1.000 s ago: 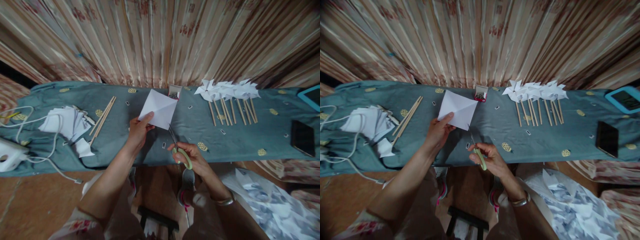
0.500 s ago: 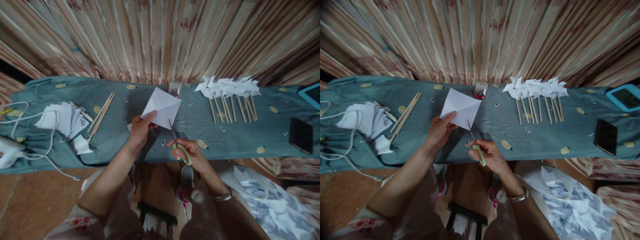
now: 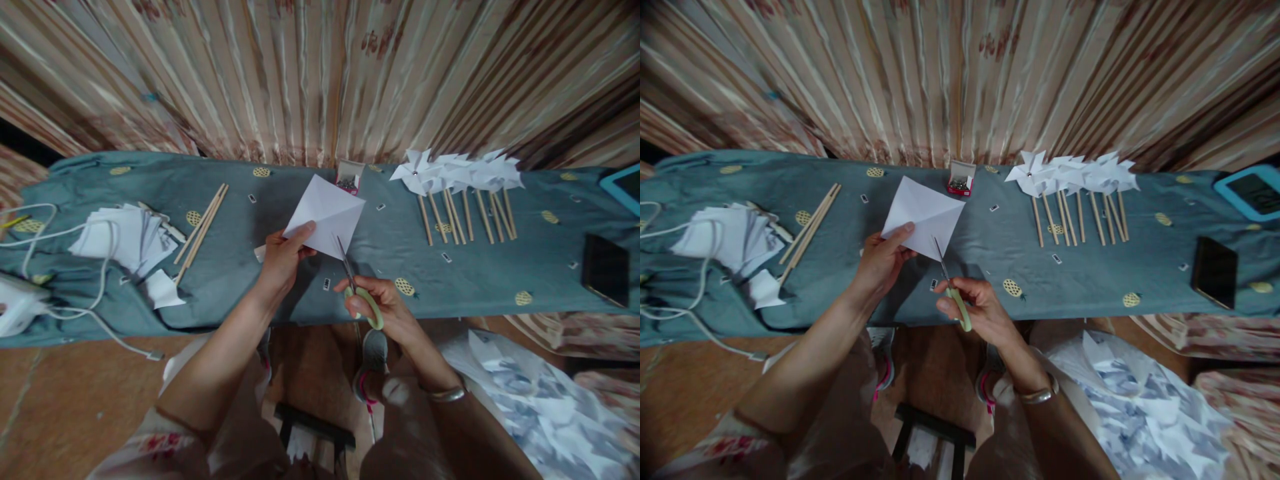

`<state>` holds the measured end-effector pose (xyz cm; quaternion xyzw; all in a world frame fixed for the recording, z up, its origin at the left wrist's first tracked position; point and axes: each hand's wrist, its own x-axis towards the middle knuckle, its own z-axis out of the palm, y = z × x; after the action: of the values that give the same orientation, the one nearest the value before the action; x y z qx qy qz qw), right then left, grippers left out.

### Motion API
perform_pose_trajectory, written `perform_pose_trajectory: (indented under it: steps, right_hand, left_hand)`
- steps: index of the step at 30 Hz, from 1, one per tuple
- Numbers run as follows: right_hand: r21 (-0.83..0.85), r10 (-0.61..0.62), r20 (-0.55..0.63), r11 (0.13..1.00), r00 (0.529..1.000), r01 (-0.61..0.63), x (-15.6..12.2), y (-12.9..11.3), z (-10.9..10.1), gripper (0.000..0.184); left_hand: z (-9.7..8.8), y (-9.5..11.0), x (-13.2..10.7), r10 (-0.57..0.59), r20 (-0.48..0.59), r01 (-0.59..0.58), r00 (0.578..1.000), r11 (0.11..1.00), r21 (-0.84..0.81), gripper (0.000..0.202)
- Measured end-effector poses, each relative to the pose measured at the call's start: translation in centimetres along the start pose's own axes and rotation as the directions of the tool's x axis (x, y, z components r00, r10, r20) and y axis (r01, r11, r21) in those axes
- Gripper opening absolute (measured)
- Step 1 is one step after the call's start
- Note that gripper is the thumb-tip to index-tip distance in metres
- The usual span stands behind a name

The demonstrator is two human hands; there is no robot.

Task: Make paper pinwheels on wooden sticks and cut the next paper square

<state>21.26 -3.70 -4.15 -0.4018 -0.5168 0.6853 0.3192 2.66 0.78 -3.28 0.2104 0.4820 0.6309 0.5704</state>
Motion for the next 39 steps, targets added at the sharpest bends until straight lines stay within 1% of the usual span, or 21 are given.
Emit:
perform_pose_trajectory:
  steps: [5,9,12,20,26,33,36,39]
  right_hand:
    - [-0.011,0.029,0.014,1.0,0.999,-0.029,-0.1,-0.3,0.0,0.041]
    - [-0.018,0.013,-0.01,1.0,1.0,-0.013,-0.1,-0.5,0.1,0.039]
    - [-0.017,0.016,-0.005,1.0,1.0,-0.016,0.0,-0.6,0.2,0.037]
    - [-0.031,0.043,-0.01,0.999,0.999,-0.043,0.1,-0.8,0.3,0.038]
    - [-0.021,0.057,-0.037,0.998,0.998,-0.058,0.1,-1.0,0.4,0.04]
    - [-0.021,0.048,-0.057,0.999,0.997,-0.049,0.2,-1.1,0.5,0.041]
    - [-0.005,0.049,-0.066,0.999,0.997,-0.049,0.2,-1.1,0.6,0.042]
    - [0.009,0.063,-0.054,0.998,0.997,-0.062,0.2,-1.2,0.6,0.041]
  left_hand:
    - [0.0,-0.1,0.0,0.007,-0.004,-0.007,1.0,1.0,0.012,0.024]
    - [0.0,-0.1,0.1,0.011,-0.02,-0.011,1.0,1.0,0.015,0.021]
    - [0.0,-0.1,0.1,0.01,-0.023,-0.009,1.0,1.0,0.013,0.02]
    - [0.1,0.2,0.0,0.003,-0.024,-0.003,1.0,1.0,0.0,0.015]
    - [0.3,0.4,-0.1,-0.007,-0.049,0.009,0.999,0.999,0.038,0.013]
    - [0.3,-0.3,-0.3,-0.005,0.016,0.005,1.0,1.0,0.028,0.018]
    - [0.4,-0.4,-0.3,-0.005,0.013,0.005,1.0,1.0,0.028,0.018]
    - [0.5,-0.3,-0.3,-0.027,-0.015,0.028,1.0,0.999,0.043,0.013]
